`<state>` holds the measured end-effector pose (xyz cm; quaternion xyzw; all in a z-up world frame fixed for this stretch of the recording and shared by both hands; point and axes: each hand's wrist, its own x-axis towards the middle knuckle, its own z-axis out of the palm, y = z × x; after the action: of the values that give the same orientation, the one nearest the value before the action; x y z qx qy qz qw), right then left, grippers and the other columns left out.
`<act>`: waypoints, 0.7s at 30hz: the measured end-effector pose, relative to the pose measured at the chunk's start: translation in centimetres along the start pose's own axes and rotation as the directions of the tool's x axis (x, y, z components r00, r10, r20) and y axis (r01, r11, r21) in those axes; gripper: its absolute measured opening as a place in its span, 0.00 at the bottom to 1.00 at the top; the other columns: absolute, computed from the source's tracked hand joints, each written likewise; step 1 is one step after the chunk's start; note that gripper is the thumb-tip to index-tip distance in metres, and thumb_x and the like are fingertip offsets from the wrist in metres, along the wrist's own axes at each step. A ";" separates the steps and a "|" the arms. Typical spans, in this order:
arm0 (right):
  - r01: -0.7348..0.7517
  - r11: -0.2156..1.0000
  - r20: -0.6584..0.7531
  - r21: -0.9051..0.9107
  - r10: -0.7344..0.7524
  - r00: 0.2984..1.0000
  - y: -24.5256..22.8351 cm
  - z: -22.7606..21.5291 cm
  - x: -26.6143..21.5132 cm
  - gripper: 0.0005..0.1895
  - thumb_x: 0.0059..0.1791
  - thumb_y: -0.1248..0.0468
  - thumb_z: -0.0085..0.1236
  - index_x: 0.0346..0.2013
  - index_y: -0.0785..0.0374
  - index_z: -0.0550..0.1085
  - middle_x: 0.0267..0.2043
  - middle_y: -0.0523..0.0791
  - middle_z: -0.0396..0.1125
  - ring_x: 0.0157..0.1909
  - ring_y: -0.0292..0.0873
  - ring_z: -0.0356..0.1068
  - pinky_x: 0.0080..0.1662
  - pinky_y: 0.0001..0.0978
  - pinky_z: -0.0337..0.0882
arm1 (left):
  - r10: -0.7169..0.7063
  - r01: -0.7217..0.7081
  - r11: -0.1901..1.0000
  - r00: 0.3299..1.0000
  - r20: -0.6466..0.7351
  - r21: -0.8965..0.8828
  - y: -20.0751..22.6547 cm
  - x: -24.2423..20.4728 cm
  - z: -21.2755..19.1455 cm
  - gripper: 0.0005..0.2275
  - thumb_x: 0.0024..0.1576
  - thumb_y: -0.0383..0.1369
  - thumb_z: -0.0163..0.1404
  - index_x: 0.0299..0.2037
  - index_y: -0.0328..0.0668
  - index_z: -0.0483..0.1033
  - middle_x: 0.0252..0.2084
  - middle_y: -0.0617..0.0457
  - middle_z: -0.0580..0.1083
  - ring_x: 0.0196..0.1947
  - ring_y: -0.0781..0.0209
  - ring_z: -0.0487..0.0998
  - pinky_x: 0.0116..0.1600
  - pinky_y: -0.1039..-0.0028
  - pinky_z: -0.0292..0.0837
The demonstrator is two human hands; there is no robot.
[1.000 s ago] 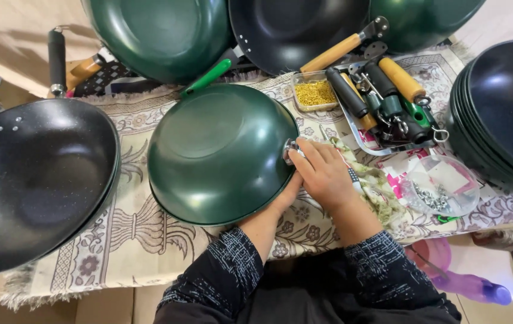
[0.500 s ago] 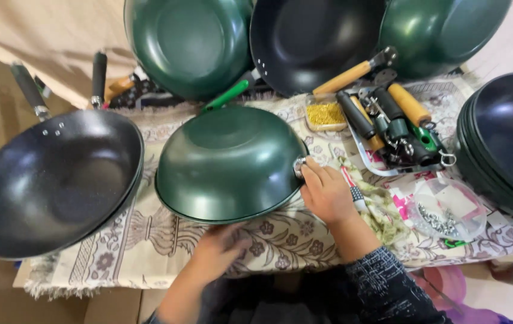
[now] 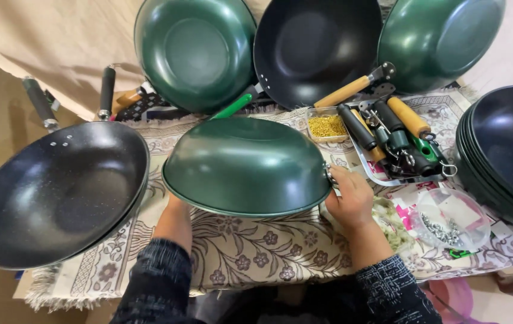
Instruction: Assembling a handle onto a black wok by fitting a metal bracket and sliding the handle onto the attachment rod.
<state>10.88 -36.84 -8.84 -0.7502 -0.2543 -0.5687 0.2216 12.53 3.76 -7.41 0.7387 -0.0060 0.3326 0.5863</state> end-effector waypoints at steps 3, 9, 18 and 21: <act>0.028 1.000 -0.004 0.010 -0.028 1.000 0.3 0.1 0.5 0.08 0.49 0.65 0.61 0.38 0.66 0.80 0.40 0.51 0.76 0.31 0.52 0.73 0.41 0.41 0.75 | 0.071 -0.073 0.996 0.996 -0.058 -0.045 -1.6 1.7 1.3 0.22 0.61 0.24 0.50 0.63 0.27 0.56 0.56 0.32 0.64 0.56 0.37 0.67 0.61 0.50 0.66; -0.022 1.000 -0.013 -0.010 0.022 1.000 1.6 1.6 -1.6 0.10 0.51 0.63 0.57 0.38 0.68 0.80 0.34 0.52 0.73 0.27 0.53 0.67 0.36 0.43 0.70 | 0.195 -0.221 0.969 0.958 -0.212 -0.106 -4.6 3.3 2.7 0.13 0.64 0.23 0.46 0.58 0.29 0.64 0.50 0.38 0.67 0.50 0.47 0.69 0.59 0.58 0.67; -0.253 0.948 0.072 0.192 0.244 0.967 1.2 -0.2 -1.0 0.09 0.53 0.66 0.62 0.31 0.69 0.77 0.24 0.51 0.66 0.24 0.62 0.64 0.31 0.46 0.66 | 0.462 -0.485 0.875 0.825 -0.327 0.012 -1.1 1.4 0.9 0.07 0.68 0.23 0.44 0.52 0.27 0.71 0.45 0.42 0.68 0.42 0.52 0.70 0.55 0.66 0.69; -0.370 0.892 0.125 0.259 0.349 0.929 1.7 1.0 -3.5 0.12 0.54 0.67 0.62 0.27 0.68 0.75 0.19 0.51 0.62 0.22 0.63 0.61 0.28 0.42 0.64 | 0.507 -0.491 0.861 0.824 -0.253 0.129 0.8 1.2 -0.8 0.08 0.69 0.24 0.44 0.49 0.23 0.73 0.41 0.41 0.70 0.37 0.48 0.73 0.50 0.64 0.73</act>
<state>11.87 -38.00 -12.56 -0.7665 -0.1964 -0.4480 0.4162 12.78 4.65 -6.04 0.6739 -0.1069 0.5746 0.4519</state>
